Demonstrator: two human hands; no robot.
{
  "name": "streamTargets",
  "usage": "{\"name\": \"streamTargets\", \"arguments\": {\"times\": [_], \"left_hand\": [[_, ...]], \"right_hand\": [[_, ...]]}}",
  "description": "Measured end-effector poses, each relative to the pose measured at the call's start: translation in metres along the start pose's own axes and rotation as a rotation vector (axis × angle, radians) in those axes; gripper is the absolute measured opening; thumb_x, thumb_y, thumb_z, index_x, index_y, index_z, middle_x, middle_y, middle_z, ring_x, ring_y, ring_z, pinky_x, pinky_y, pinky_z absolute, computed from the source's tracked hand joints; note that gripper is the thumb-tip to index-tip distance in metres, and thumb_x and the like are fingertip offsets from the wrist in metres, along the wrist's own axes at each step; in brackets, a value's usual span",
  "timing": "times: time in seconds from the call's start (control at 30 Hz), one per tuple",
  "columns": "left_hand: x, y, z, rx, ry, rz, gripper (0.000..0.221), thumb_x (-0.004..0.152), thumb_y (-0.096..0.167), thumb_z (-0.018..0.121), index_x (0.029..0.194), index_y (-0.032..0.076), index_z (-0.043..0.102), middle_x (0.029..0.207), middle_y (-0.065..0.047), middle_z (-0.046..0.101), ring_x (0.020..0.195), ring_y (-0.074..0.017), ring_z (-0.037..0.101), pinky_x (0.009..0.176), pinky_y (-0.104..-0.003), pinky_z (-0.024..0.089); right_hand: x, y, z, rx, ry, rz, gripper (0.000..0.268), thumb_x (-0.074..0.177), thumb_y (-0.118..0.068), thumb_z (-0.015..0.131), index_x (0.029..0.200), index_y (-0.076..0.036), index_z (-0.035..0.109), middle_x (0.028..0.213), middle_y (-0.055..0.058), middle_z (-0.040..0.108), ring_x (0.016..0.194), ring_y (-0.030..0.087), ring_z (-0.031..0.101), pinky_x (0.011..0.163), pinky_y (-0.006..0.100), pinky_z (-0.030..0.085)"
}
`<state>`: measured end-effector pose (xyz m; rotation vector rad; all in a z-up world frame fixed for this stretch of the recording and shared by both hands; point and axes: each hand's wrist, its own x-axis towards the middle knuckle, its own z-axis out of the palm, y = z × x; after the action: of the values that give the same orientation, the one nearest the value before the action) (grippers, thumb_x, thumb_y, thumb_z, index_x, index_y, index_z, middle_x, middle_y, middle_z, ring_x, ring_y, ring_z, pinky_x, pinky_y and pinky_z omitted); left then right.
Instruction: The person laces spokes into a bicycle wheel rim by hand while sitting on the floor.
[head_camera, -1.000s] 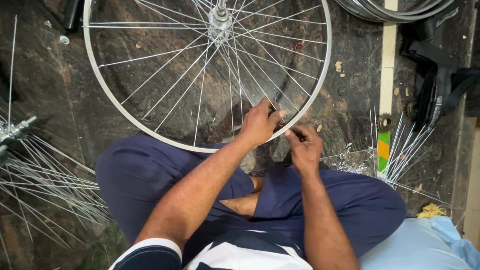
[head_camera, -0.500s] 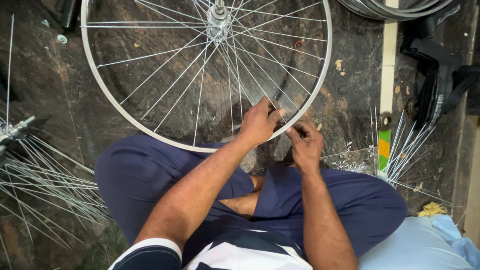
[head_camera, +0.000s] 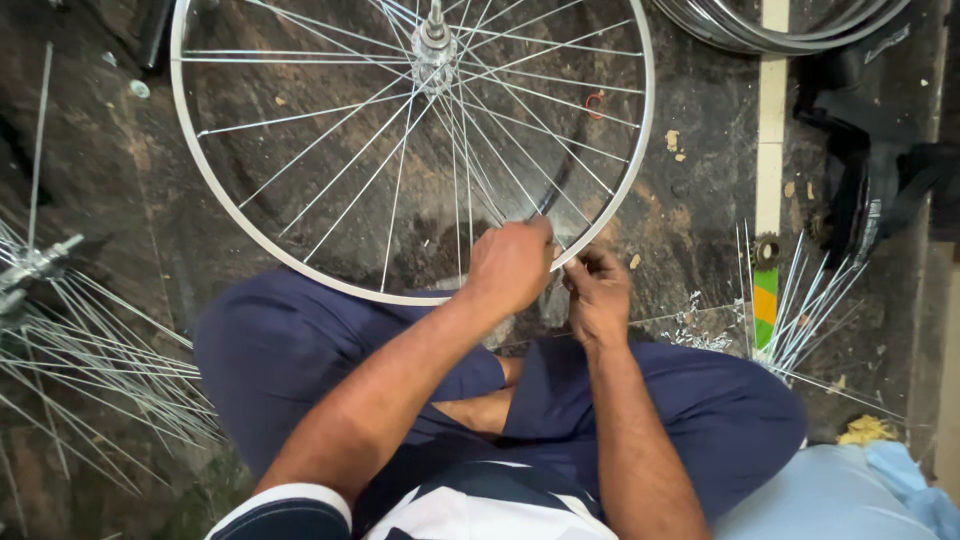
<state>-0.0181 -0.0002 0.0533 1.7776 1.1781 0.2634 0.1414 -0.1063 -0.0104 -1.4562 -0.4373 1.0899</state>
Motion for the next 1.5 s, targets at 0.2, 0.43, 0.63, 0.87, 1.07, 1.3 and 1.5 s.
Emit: {"name": "streamTargets", "arguments": {"times": [0.2, 0.43, 0.63, 0.87, 1.07, 1.3, 1.5], "left_hand": [[0.038, 0.005, -0.028, 0.349, -0.117, 0.550, 0.029, 0.081, 0.038, 0.075, 0.093, 0.012, 0.075, 0.094, -0.015, 0.073, 0.101, -0.0363, 0.064, 0.093, -0.051, 0.037], [0.058, 0.000, -0.014, 0.460, -0.369, 0.462, 0.031, 0.084, 0.044, 0.073, 0.094, 0.015, 0.076, 0.096, -0.013, 0.072, 0.105, -0.0364, 0.057, 0.090, -0.055, 0.031], [0.062, -0.015, -0.011, 0.348, -0.316, 0.532, 0.025, 0.079, 0.037, 0.067, 0.088, 0.016, 0.076, 0.094, -0.009, 0.075, 0.106, -0.0331, 0.060, 0.090, -0.054, 0.034], [0.065, -0.008, -0.012, 0.502, -0.391, 0.487, 0.020, 0.087, 0.032, 0.063, 0.092, 0.017, 0.076, 0.100, -0.008, 0.074, 0.110, -0.0331, 0.059, 0.090, -0.057, 0.034], [0.069, -0.012, -0.013, 0.475, -0.416, 0.479, 0.022, 0.085, 0.036, 0.066, 0.091, 0.017, 0.076, 0.103, -0.006, 0.073, 0.112, -0.0322, 0.057, 0.091, -0.056, 0.032], [0.071, -0.014, -0.014, 0.443, -0.401, 0.490, 0.024, 0.082, 0.038, 0.066, 0.092, 0.020, 0.079, 0.103, -0.004, 0.074, 0.111, -0.0310, 0.054, 0.093, -0.053, 0.032], [0.069, -0.011, -0.018, 0.362, -0.383, 0.492, 0.025, 0.076, 0.035, 0.068, 0.094, 0.020, 0.078, 0.098, -0.003, 0.075, 0.106, -0.0304, 0.054, 0.092, -0.050, 0.031]], "right_hand": [[0.005, 0.009, 0.001, -0.175, -0.006, -0.053, 0.021, 0.090, 0.000, 0.074, 0.110, 0.002, 0.070, 0.085, 0.000, 0.064, 0.071, 0.009, 0.052, 0.062, 0.024, 0.041], [0.009, 0.022, 0.001, -0.154, -0.013, -0.084, 0.013, 0.092, -0.001, 0.074, 0.103, 0.002, 0.069, 0.082, 0.002, 0.063, 0.067, 0.009, 0.051, 0.059, 0.024, 0.040], [0.009, 0.024, 0.003, -0.107, -0.041, -0.069, 0.016, 0.087, 0.004, 0.073, 0.102, 0.000, 0.069, 0.087, -0.002, 0.065, 0.076, 0.006, 0.057, 0.067, 0.021, 0.046], [0.011, 0.032, 0.001, -0.165, -0.074, -0.151, 0.012, 0.089, 0.002, 0.074, 0.099, 0.002, 0.069, 0.086, 0.000, 0.065, 0.078, 0.007, 0.056, 0.070, 0.022, 0.046], [0.011, 0.030, 0.004, -0.170, -0.028, -0.117, 0.013, 0.088, 0.001, 0.074, 0.100, 0.001, 0.070, 0.085, 0.000, 0.066, 0.077, 0.008, 0.057, 0.069, 0.023, 0.046], [0.013, 0.032, 0.002, -0.125, -0.031, -0.131, 0.014, 0.087, 0.003, 0.075, 0.100, 0.002, 0.070, 0.087, 0.001, 0.067, 0.078, 0.009, 0.058, 0.072, 0.023, 0.047], [0.009, 0.024, 0.007, -0.077, -0.044, -0.114, 0.016, 0.087, 0.002, 0.075, 0.102, 0.001, 0.069, 0.089, -0.001, 0.068, 0.081, 0.007, 0.060, 0.074, 0.022, 0.049]]}}
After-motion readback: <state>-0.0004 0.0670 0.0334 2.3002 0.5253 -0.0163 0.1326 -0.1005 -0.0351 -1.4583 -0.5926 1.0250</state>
